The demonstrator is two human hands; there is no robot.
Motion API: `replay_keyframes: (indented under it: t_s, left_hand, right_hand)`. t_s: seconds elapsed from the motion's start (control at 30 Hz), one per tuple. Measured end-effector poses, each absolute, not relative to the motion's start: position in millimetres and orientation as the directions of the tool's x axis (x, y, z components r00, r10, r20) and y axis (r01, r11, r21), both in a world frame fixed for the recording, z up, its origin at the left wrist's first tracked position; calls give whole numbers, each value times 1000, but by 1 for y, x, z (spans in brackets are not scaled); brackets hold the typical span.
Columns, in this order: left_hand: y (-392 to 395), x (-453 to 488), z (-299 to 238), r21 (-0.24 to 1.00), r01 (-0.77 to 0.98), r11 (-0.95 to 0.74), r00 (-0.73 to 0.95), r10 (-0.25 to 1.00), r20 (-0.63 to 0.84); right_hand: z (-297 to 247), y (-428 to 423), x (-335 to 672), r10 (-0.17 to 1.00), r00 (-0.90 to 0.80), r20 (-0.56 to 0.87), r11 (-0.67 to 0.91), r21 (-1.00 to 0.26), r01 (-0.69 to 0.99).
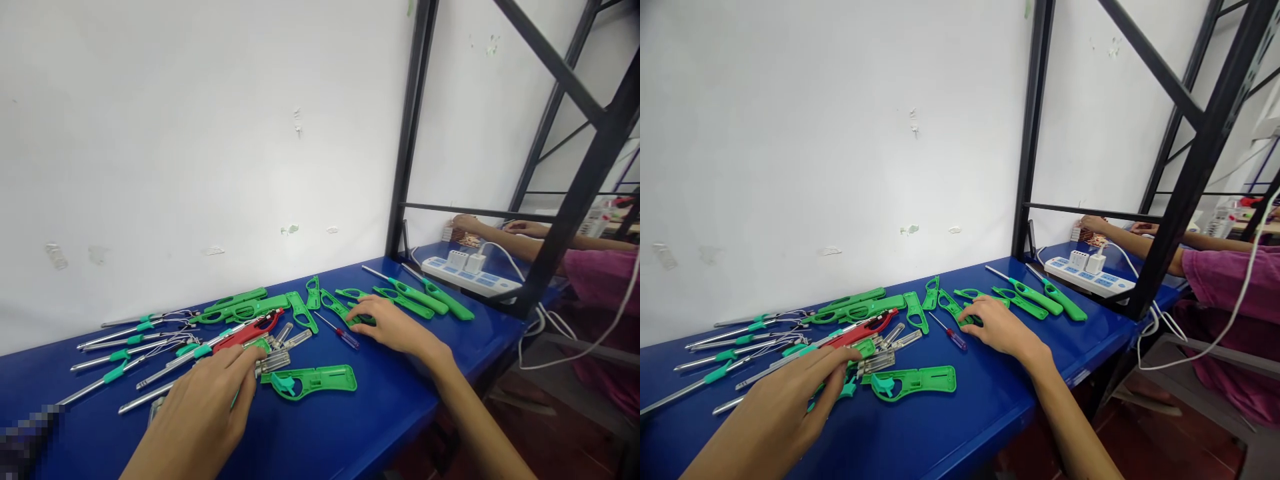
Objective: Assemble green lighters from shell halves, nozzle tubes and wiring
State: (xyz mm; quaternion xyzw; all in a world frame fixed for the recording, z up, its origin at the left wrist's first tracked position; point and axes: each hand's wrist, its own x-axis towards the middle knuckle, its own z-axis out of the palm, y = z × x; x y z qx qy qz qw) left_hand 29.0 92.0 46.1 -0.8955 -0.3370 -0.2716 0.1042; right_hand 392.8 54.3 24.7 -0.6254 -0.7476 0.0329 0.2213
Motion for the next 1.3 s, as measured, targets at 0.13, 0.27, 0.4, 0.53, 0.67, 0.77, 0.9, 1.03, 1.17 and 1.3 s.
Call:
replay_keyframes:
  t_s: [0.13, 0.27, 0.4, 0.53, 0.67, 0.77, 0.9, 1.03, 1.17, 1.3]
  left_hand:
    - [92, 30, 47, -3, 651, -759, 622, 531, 576]
    - [94, 27, 46, 7, 651, -759, 607, 527, 595]
    - [100, 14, 51, 69, 704, -707, 561, 612, 557]
    - [109, -11, 57, 132, 802, -582, 462, 745, 482]
    - [120, -35, 55, 158, 849, -504, 384, 794, 471]
    - [125, -46, 50, 143, 858, -493, 384, 801, 458]
    - [127, -57, 48, 115, 880, -461, 378, 826, 418]
    - [138, -74, 54, 70, 899, -433, 386, 857, 341]
    - [161, -84, 62, 13, 913, -408, 396, 891, 222]
    - [177, -77, 69, -6, 890, -455, 454, 886, 98]
  right_hand:
    - [24, 56, 397, 953, -99, 287, 197, -338, 920]
    - [21, 59, 401, 952, -80, 297, 187, -351, 917]
    - [17, 61, 403, 939, -42, 341, 177, -376, 910]
    - [16, 64, 404, 912, 3, 409, 179, -407, 896]
    - [22, 64, 404, 872, 77, 483, 177, -457, 872]
    - [35, 54, 402, 835, 140, 533, 188, -514, 837]
    - [57, 29, 384, 859, 94, 502, 266, -596, 758]
    - [59, -1, 346, 916, -98, 390, 372, -729, 574]
    - [37, -24, 304, 911, -226, 344, 412, -755, 511]
    - [11, -31, 280, 844, -287, 453, 533, -651, 540]
